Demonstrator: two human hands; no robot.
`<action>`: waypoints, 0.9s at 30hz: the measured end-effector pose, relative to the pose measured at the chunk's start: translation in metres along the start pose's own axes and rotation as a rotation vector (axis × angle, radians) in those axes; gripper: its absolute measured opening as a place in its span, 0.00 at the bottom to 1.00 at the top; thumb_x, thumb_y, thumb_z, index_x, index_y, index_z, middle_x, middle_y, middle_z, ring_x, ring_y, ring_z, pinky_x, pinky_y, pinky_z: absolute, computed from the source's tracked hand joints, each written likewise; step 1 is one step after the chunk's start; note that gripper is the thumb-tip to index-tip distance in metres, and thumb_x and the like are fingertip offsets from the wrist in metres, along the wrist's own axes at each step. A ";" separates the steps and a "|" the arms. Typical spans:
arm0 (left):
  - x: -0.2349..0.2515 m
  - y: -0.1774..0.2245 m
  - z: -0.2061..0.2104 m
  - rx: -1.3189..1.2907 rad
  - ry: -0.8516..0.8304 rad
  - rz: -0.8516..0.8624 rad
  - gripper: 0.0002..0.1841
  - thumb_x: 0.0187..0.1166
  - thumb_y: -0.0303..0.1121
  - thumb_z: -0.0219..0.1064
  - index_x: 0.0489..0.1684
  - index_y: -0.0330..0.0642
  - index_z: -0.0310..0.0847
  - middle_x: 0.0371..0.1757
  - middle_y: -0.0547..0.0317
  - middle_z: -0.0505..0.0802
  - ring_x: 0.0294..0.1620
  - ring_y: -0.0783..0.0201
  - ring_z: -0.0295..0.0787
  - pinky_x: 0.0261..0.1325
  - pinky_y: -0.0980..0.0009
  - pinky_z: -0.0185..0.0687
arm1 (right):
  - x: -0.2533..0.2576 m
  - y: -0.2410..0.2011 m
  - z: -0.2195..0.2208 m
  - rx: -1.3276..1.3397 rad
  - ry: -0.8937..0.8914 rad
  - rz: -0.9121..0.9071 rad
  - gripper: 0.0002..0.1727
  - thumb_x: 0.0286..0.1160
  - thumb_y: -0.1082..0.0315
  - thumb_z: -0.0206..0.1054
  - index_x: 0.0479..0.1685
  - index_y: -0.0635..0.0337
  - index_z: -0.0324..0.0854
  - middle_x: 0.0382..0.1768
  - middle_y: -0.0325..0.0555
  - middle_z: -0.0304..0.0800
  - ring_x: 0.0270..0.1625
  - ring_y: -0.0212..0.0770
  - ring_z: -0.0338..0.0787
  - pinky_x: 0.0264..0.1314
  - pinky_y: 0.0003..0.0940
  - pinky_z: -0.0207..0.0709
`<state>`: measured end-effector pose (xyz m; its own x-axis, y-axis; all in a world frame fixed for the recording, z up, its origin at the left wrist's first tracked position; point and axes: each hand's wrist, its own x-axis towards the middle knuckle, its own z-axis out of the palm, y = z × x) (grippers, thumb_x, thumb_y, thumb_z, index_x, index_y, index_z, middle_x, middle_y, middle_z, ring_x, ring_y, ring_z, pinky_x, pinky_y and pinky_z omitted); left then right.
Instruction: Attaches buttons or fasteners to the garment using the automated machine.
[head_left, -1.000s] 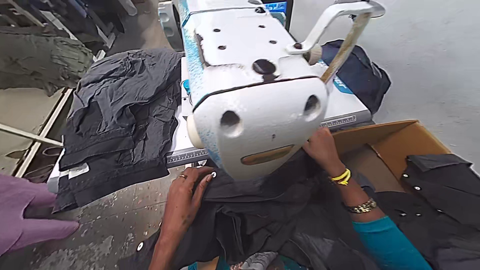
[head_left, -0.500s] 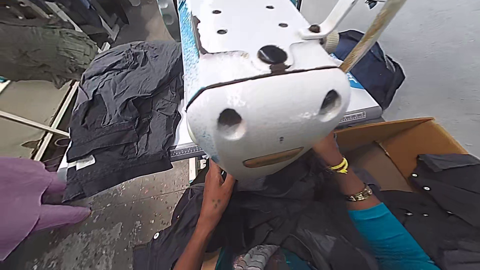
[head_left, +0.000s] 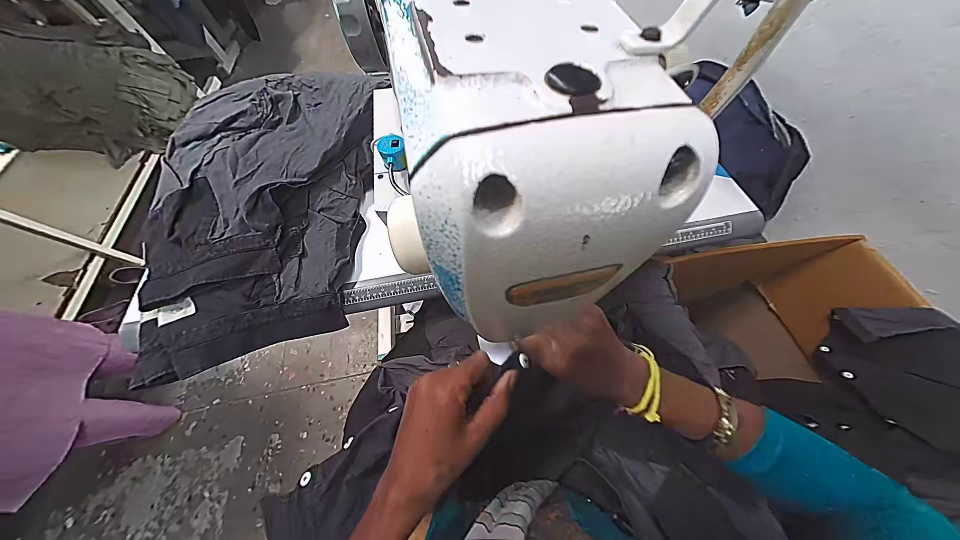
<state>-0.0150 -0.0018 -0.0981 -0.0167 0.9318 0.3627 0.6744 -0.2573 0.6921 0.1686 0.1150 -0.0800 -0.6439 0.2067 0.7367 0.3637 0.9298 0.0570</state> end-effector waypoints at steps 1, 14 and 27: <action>-0.002 -0.001 0.000 0.010 0.005 -0.006 0.19 0.83 0.51 0.62 0.27 0.48 0.84 0.16 0.70 0.80 0.16 0.77 0.72 0.20 0.76 0.68 | 0.002 -0.002 0.002 -0.011 -0.008 -0.013 0.14 0.79 0.67 0.63 0.21 0.53 0.84 0.23 0.41 0.88 0.35 0.43 0.89 0.35 0.34 0.76; -0.008 0.002 -0.008 -0.118 -0.067 0.063 0.19 0.86 0.50 0.62 0.38 0.47 0.92 0.27 0.68 0.92 0.26 0.82 0.83 0.31 0.83 0.76 | 0.003 -0.001 0.008 -0.059 0.002 -0.018 0.14 0.77 0.68 0.64 0.22 0.53 0.88 0.19 0.39 0.86 0.32 0.41 0.88 0.34 0.32 0.73; -0.011 0.002 -0.006 -0.090 -0.050 0.106 0.18 0.86 0.49 0.62 0.39 0.47 0.92 0.27 0.66 0.93 0.28 0.79 0.86 0.32 0.79 0.79 | -0.002 -0.006 0.011 0.219 0.014 0.175 0.11 0.76 0.63 0.67 0.29 0.57 0.88 0.32 0.43 0.94 0.42 0.38 0.92 0.47 0.30 0.82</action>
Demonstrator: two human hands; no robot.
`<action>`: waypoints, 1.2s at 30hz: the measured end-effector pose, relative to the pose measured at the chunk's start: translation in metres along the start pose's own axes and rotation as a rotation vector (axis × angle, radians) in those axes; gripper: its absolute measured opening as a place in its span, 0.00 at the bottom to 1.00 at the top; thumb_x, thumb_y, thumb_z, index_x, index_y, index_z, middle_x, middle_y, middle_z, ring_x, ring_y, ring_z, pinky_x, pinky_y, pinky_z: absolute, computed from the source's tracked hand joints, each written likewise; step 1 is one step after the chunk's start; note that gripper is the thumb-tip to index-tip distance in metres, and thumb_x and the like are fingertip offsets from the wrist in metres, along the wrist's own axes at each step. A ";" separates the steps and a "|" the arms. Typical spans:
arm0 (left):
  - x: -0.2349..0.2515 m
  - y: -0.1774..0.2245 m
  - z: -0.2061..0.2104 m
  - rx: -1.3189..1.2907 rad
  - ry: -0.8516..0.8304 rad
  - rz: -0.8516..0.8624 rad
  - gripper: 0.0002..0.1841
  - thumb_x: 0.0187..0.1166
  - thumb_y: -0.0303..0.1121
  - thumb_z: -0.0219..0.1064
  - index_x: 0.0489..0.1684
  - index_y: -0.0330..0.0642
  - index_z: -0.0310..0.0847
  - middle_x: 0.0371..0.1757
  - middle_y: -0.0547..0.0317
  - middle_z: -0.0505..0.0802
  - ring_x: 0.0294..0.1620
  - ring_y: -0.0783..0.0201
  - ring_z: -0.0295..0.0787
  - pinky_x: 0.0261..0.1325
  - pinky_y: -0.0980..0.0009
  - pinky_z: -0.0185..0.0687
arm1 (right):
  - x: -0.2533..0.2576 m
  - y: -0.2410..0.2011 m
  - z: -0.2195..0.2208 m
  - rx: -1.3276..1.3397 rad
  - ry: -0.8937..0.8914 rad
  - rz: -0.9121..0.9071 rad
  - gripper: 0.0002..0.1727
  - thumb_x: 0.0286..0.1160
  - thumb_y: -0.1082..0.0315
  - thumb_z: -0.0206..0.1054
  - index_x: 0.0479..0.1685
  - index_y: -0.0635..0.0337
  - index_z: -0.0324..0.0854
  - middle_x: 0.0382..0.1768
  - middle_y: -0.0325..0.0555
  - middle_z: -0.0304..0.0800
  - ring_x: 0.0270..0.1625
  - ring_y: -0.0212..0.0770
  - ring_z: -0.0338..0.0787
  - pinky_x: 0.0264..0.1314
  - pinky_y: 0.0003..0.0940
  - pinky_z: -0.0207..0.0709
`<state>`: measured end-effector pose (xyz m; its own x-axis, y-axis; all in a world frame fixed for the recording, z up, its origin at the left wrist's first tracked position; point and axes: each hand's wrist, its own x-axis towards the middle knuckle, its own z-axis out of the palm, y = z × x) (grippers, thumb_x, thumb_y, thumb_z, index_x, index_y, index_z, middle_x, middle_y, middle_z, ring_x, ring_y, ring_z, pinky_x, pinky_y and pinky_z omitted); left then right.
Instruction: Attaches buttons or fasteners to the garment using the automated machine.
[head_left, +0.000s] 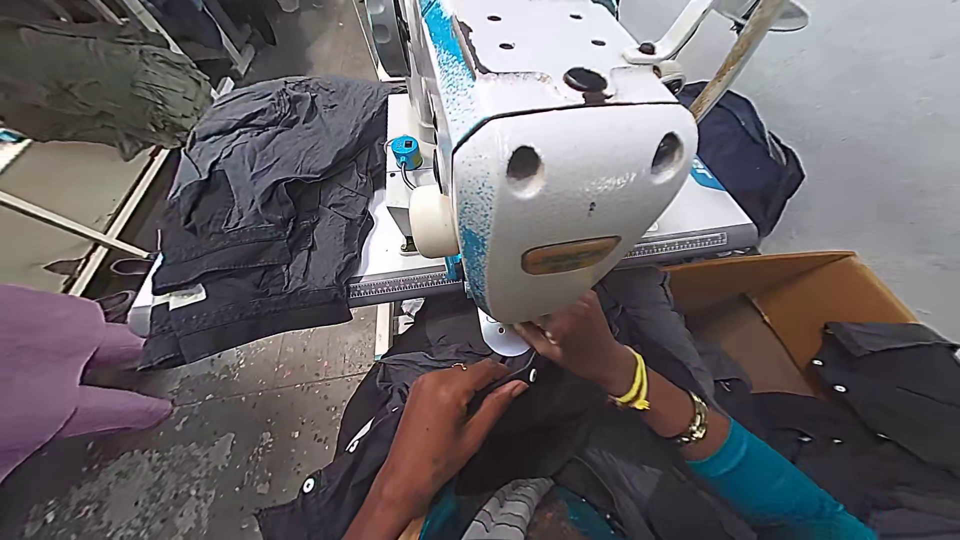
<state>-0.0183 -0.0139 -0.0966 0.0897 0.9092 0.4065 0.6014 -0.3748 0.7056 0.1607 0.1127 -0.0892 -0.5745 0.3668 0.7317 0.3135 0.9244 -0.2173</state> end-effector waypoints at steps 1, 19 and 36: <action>0.001 -0.002 -0.007 -0.059 -0.001 -0.001 0.17 0.86 0.48 0.63 0.41 0.46 0.92 0.30 0.66 0.94 0.31 0.81 0.87 0.37 0.82 0.81 | -0.005 -0.005 -0.003 0.242 -0.069 0.085 0.14 0.84 0.58 0.64 0.37 0.59 0.85 0.35 0.44 0.93 0.46 0.34 0.91 0.55 0.28 0.82; -0.013 -0.084 -0.069 0.087 0.164 -0.528 0.16 0.80 0.50 0.64 0.36 0.49 0.91 0.27 0.78 0.88 0.26 0.89 0.79 0.32 0.85 0.72 | -0.004 0.022 -0.008 0.483 -0.172 0.652 0.18 0.71 0.57 0.75 0.45 0.61 0.77 0.31 0.33 0.82 0.37 0.21 0.81 0.45 0.23 0.77; 0.017 -0.067 -0.025 0.188 0.049 -0.198 0.23 0.89 0.46 0.53 0.64 0.37 0.85 0.59 0.49 0.92 0.65 0.56 0.86 0.71 0.54 0.77 | -0.052 0.116 -0.073 -0.447 -0.094 0.629 0.14 0.80 0.63 0.69 0.47 0.68 0.88 0.36 0.60 0.91 0.42 0.63 0.90 0.55 0.69 0.74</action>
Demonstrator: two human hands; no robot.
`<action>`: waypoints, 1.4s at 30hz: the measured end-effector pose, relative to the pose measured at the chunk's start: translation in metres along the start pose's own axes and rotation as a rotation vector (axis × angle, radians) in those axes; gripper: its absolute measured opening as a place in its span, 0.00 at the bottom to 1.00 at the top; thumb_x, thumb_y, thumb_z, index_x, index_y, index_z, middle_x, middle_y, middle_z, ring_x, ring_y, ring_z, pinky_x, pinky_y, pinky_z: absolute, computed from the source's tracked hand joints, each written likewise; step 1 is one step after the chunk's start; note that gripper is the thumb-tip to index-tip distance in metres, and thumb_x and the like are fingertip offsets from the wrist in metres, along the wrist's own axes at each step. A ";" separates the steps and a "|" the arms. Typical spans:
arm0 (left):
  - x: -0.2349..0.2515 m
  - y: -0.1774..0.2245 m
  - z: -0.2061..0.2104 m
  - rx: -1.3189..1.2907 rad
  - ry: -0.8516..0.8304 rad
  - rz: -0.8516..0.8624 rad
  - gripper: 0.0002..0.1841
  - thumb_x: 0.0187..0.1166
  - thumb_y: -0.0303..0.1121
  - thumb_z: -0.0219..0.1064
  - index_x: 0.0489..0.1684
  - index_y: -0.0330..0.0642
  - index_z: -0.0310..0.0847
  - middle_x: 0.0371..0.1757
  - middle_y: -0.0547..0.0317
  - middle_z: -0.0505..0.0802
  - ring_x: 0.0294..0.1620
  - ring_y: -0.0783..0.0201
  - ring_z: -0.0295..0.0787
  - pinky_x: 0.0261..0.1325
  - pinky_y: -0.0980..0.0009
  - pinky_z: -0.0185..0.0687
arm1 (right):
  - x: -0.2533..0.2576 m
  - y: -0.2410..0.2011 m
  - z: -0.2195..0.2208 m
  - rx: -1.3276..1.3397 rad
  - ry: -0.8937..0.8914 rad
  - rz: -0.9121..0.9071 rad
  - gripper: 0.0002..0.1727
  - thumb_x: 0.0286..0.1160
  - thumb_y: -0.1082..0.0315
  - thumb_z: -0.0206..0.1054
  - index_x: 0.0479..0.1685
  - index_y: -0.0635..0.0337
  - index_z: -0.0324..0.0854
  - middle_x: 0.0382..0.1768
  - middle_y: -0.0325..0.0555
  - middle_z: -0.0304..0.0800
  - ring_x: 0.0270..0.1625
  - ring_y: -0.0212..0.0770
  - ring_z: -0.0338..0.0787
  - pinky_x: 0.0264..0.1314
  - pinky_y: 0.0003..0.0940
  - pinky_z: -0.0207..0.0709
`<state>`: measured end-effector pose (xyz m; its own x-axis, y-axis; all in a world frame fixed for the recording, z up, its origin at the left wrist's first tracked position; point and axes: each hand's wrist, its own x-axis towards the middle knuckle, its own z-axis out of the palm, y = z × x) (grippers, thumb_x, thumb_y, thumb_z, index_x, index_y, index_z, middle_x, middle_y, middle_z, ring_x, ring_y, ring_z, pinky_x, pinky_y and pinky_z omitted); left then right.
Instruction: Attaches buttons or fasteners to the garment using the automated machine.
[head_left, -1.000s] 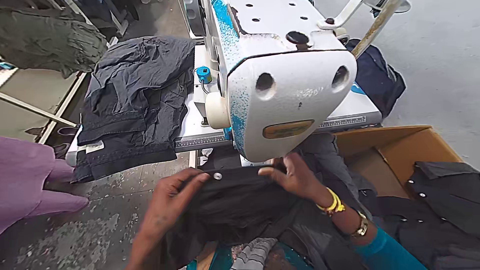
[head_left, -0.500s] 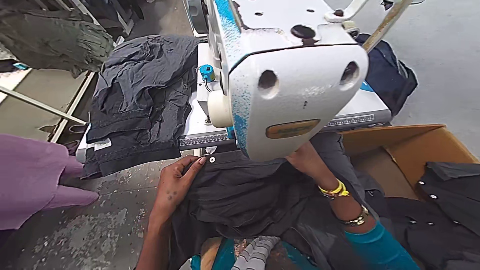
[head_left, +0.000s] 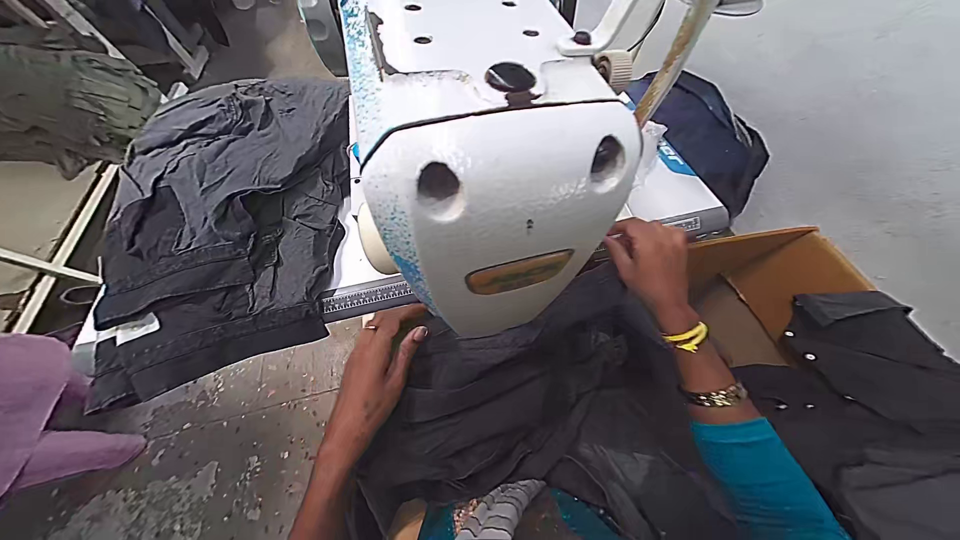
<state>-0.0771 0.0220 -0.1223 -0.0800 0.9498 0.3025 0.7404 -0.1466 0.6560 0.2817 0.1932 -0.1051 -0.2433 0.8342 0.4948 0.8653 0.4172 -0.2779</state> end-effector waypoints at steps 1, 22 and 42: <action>0.004 0.008 0.005 -0.133 -0.059 -0.035 0.24 0.91 0.45 0.50 0.70 0.35 0.79 0.61 0.54 0.90 0.65 0.70 0.84 0.73 0.67 0.77 | 0.004 -0.011 0.008 -0.008 -0.004 -0.076 0.13 0.80 0.64 0.67 0.49 0.67 0.89 0.43 0.63 0.91 0.49 0.66 0.90 0.55 0.68 0.75; 0.015 0.038 0.040 -0.479 0.076 -0.335 0.22 0.79 0.37 0.63 0.66 0.31 0.72 0.43 0.66 0.86 0.44 0.84 0.83 0.52 0.85 0.78 | 0.020 -0.035 0.029 0.213 -0.013 -0.161 0.07 0.75 0.73 0.69 0.41 0.69 0.89 0.39 0.62 0.91 0.43 0.60 0.92 0.47 0.55 0.83; -0.032 0.064 0.003 -0.246 -0.151 0.181 0.17 0.86 0.48 0.62 0.42 0.46 0.92 0.29 0.65 0.93 0.27 0.80 0.84 0.33 0.81 0.79 | -0.043 -0.128 -0.009 0.747 -0.242 -0.514 0.09 0.84 0.62 0.65 0.42 0.58 0.84 0.35 0.43 0.89 0.41 0.32 0.86 0.49 0.23 0.78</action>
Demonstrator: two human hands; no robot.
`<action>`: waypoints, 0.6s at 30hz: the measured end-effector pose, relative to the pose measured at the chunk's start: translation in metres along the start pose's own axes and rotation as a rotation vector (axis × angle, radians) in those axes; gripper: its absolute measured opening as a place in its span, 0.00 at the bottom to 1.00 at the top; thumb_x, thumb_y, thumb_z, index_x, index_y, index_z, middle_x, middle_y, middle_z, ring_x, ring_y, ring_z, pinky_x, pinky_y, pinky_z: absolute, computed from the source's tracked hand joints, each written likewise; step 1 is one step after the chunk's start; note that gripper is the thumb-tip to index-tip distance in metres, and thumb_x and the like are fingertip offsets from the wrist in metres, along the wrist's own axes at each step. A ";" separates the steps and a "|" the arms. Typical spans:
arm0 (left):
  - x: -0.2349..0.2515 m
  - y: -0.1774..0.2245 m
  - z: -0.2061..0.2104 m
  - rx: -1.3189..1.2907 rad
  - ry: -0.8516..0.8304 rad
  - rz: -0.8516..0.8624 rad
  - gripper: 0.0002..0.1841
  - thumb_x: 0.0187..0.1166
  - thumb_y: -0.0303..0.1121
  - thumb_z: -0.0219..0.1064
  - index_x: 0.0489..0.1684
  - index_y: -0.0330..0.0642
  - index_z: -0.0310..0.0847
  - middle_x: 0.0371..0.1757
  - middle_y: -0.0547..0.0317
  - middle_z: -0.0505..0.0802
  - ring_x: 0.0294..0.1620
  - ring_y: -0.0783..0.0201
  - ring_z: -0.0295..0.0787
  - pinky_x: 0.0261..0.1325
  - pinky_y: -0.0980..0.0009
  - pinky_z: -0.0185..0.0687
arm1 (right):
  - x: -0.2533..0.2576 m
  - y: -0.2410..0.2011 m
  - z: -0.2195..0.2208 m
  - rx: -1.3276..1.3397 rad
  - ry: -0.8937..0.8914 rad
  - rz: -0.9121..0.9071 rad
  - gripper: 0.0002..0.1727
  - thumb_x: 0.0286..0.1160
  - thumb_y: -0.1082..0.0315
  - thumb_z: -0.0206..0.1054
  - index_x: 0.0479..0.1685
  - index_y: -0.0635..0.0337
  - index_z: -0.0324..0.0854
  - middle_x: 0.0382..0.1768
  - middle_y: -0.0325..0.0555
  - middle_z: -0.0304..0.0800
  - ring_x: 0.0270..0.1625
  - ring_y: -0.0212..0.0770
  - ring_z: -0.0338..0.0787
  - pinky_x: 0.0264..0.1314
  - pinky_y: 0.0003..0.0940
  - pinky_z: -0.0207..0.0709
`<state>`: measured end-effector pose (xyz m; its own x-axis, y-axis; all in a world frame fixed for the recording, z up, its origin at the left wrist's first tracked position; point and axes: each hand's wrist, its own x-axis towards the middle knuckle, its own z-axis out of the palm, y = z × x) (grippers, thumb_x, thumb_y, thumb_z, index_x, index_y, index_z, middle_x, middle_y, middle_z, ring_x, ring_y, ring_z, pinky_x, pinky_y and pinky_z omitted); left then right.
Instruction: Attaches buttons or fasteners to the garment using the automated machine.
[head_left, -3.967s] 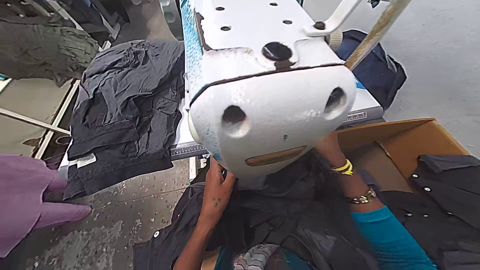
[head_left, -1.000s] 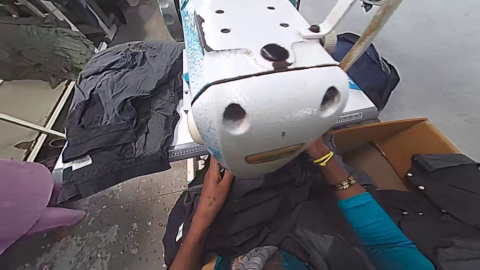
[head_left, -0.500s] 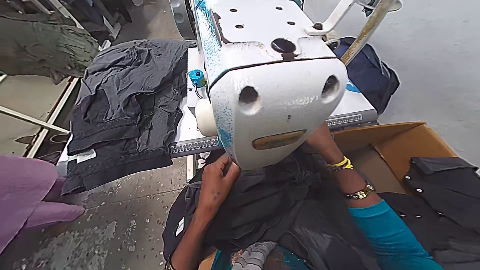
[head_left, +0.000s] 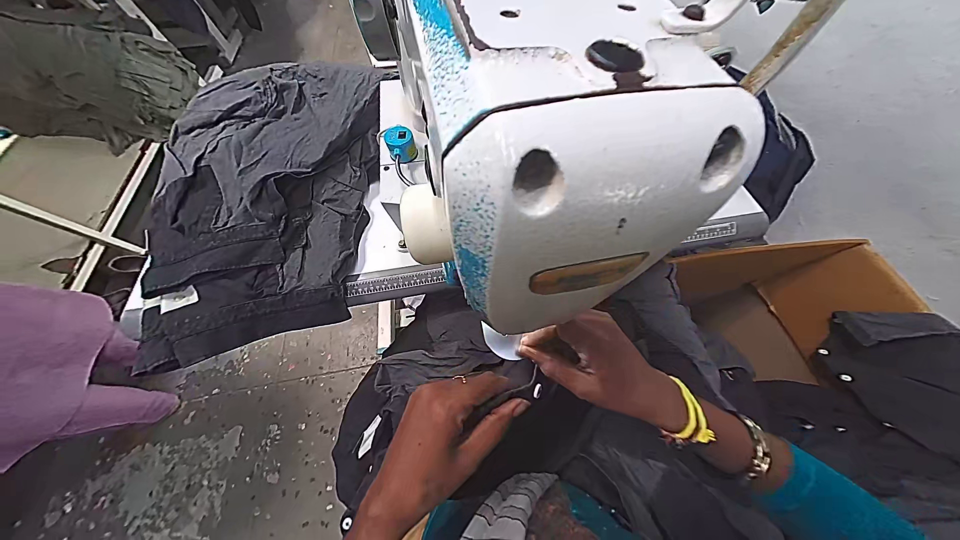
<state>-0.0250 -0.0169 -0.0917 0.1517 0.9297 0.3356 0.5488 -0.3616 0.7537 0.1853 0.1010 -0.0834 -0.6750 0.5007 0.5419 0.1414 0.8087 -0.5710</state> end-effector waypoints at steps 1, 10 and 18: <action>0.000 -0.002 -0.002 -0.028 -0.005 -0.002 0.17 0.86 0.48 0.63 0.44 0.46 0.92 0.30 0.65 0.93 0.29 0.82 0.85 0.35 0.83 0.80 | -0.004 -0.001 -0.001 0.021 -0.006 0.030 0.10 0.85 0.60 0.64 0.44 0.57 0.84 0.37 0.42 0.89 0.43 0.31 0.86 0.50 0.23 0.78; -0.034 -0.003 0.036 -0.081 -0.243 0.026 0.14 0.86 0.45 0.63 0.49 0.49 0.93 0.38 0.62 0.97 0.35 0.68 0.94 0.39 0.66 0.88 | -0.007 -0.012 0.008 -0.133 -0.056 -0.045 0.12 0.85 0.61 0.63 0.43 0.55 0.91 0.31 0.42 0.93 0.35 0.36 0.88 0.39 0.29 0.78; -0.048 -0.001 0.038 -0.139 -0.288 0.020 0.13 0.86 0.43 0.63 0.47 0.49 0.94 0.37 0.61 0.97 0.35 0.67 0.93 0.40 0.66 0.86 | -0.007 0.006 0.016 -0.191 -0.860 0.270 0.16 0.86 0.56 0.62 0.56 0.56 0.90 0.46 0.58 0.94 0.48 0.64 0.93 0.45 0.65 0.82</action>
<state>-0.0013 -0.0582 -0.1298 0.3986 0.8967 0.1924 0.4290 -0.3677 0.8251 0.1794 0.0972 -0.1005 -0.8967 0.3400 -0.2835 0.4382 0.7729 -0.4590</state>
